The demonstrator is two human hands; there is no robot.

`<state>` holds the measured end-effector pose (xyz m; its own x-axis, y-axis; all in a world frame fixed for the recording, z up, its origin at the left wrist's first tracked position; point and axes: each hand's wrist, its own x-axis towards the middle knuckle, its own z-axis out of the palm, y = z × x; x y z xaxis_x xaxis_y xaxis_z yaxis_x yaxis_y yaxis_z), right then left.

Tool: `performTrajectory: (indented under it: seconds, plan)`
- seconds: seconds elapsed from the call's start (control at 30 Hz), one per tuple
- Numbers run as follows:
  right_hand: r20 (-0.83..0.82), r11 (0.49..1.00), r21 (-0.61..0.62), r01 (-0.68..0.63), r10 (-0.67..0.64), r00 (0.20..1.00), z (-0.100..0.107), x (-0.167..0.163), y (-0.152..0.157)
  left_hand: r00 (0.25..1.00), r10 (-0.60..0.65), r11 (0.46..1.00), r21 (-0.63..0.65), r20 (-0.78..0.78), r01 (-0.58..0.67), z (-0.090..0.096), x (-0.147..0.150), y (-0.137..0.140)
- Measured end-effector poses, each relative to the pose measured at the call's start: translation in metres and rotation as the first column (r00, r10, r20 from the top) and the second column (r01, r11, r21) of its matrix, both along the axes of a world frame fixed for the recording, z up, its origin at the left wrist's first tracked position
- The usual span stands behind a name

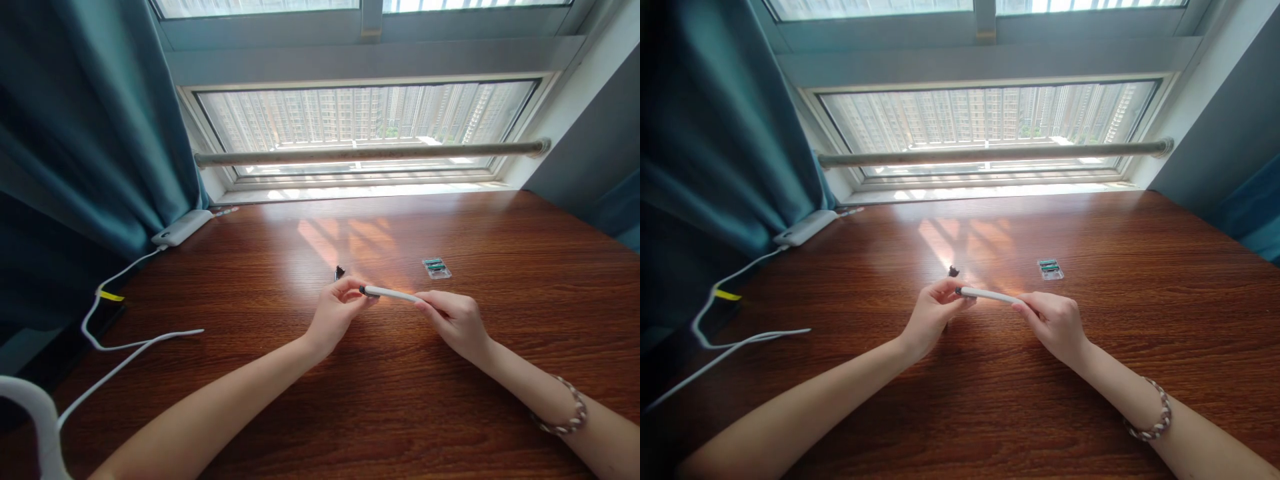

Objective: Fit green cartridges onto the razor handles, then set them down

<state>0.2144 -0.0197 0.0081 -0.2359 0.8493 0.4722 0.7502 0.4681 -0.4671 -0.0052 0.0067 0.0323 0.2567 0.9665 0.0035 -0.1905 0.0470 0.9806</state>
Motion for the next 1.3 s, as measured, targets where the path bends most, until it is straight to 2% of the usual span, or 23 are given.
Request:
performTrajectory:
  seconds: [0.17,0.33,0.5,0.63,0.73,0.87,0.97,1.07,1.13,1.2,1.27,1.3]
  plan:
    - [0.05,0.99,0.102,0.096,-0.102,0.994,0.002,0.002,0.0,0.998,0.018,0.999,0.043,-0.056,-0.016,0.001,-0.001,0.0]
    - [0.093,0.99,0.125,0.06,-0.072,0.993,0.003,0.003,-0.001,0.999,0.046,0.999,0.013,0.003,-0.046,0.0,-0.001,0.0]
    - [0.078,0.984,0.14,0.114,-0.126,0.989,0.005,0.002,-0.002,0.996,0.083,0.997,0.006,0.043,-0.083,0.0,0.0,0.001]
    - [0.078,0.986,0.135,0.099,-0.11,0.991,0.006,0.002,-0.002,0.984,0.114,0.992,-0.061,0.138,-0.106,-0.002,0.0,0.004]
    - [0.043,0.981,0.139,0.133,-0.14,0.989,0.007,0.002,-0.002,0.971,0.1,0.987,-0.146,0.215,-0.07,-0.004,0.0,0.005]
    - [0.056,0.993,0.104,0.052,-0.058,0.997,0.005,0.002,-0.002,0.953,0.074,0.979,-0.203,0.292,-0.014,-0.006,-0.001,0.006]
    - [-0.012,0.997,0.037,0.063,-0.062,0.998,0.005,0.001,0.0,0.953,0.09,0.969,-0.246,0.29,-0.017,-0.006,-0.001,0.006]
    - [-0.21,0.987,-0.146,0.068,-0.098,0.973,0.004,-0.003,0.002,0.96,0.095,0.966,-0.257,0.265,-0.024,-0.005,-0.001,0.007]
    - [-0.379,0.943,-0.333,-0.016,-0.118,0.918,0.003,-0.006,0.004,0.966,0.08,0.97,-0.243,0.248,-0.018,-0.004,0.0,0.006]
    - [-0.512,0.869,-0.478,-0.13,-0.155,0.845,0.0,-0.009,0.006,0.974,0.061,0.976,-0.216,0.216,-0.013,-0.003,0.001,0.005]
    - [-0.567,0.819,-0.541,-0.191,-0.187,0.802,-0.003,-0.011,0.007,0.984,0.043,0.984,-0.18,0.17,-0.012,-0.003,0.002,0.002]
    - [-0.573,0.813,-0.548,-0.197,-0.194,0.796,-0.004,-0.012,0.007,0.989,0.034,0.987,-0.161,0.145,-0.01,-0.003,0.003,0.0]
